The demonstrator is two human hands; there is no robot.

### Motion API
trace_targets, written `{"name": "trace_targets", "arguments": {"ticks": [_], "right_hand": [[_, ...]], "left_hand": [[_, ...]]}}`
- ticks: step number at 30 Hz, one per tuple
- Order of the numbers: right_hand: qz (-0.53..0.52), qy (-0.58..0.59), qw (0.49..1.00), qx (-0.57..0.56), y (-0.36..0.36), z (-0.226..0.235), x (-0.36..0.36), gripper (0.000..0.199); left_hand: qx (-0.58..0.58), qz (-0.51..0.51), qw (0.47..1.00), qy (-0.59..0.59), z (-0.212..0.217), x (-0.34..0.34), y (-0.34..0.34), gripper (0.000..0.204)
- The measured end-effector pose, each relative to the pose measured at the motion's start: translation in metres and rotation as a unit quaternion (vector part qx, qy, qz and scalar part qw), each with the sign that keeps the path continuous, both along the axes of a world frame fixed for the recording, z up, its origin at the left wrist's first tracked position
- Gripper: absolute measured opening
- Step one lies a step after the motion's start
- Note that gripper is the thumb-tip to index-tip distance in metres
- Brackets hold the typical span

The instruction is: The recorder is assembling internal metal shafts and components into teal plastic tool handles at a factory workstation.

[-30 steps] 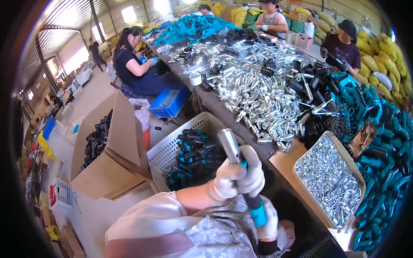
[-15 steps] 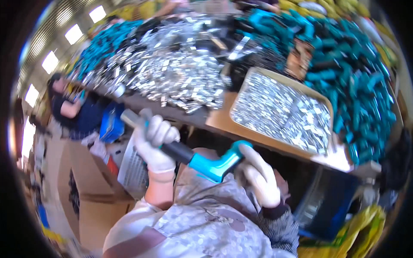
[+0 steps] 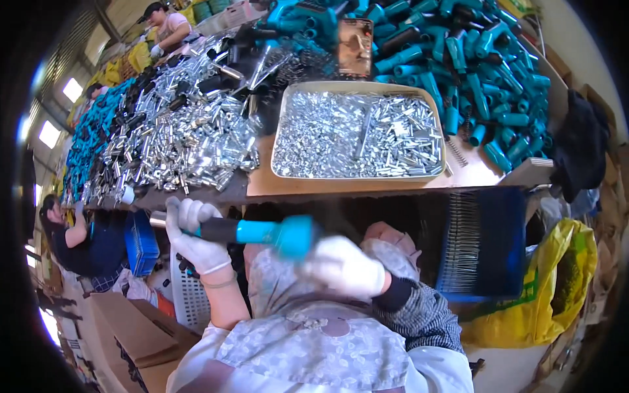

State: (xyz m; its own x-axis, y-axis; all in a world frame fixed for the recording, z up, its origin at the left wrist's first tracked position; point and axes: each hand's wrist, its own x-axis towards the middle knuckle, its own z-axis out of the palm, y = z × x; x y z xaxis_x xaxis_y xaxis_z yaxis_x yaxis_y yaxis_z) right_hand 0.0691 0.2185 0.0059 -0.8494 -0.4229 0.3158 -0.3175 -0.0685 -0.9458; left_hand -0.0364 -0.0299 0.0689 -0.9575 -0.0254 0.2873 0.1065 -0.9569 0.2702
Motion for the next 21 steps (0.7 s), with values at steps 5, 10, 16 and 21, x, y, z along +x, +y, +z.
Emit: {"name": "trace_targets", "arguments": {"ticks": [5,10,16,21], "right_hand": [[-0.069,-0.231,0.969,-0.052,-0.005,0.025,0.004,0.043],[-0.244,0.055,0.965,0.076,-0.002,0.025,-0.003,0.052],[0.045,0.136,0.988,0.059,-0.017,0.019,-0.004,0.029],[-0.105,0.21,0.965,-0.116,-0.01,0.06,-0.018,0.029]], "left_hand": [[-0.067,0.044,0.996,0.049,-0.002,-0.001,0.005,0.012],[-0.07,0.005,0.996,0.052,-0.003,0.003,0.011,0.01],[0.031,-0.029,0.999,0.032,0.001,-0.012,-0.001,0.015],[-0.09,-0.008,0.994,-0.062,-0.018,0.002,0.018,0.02]]}}
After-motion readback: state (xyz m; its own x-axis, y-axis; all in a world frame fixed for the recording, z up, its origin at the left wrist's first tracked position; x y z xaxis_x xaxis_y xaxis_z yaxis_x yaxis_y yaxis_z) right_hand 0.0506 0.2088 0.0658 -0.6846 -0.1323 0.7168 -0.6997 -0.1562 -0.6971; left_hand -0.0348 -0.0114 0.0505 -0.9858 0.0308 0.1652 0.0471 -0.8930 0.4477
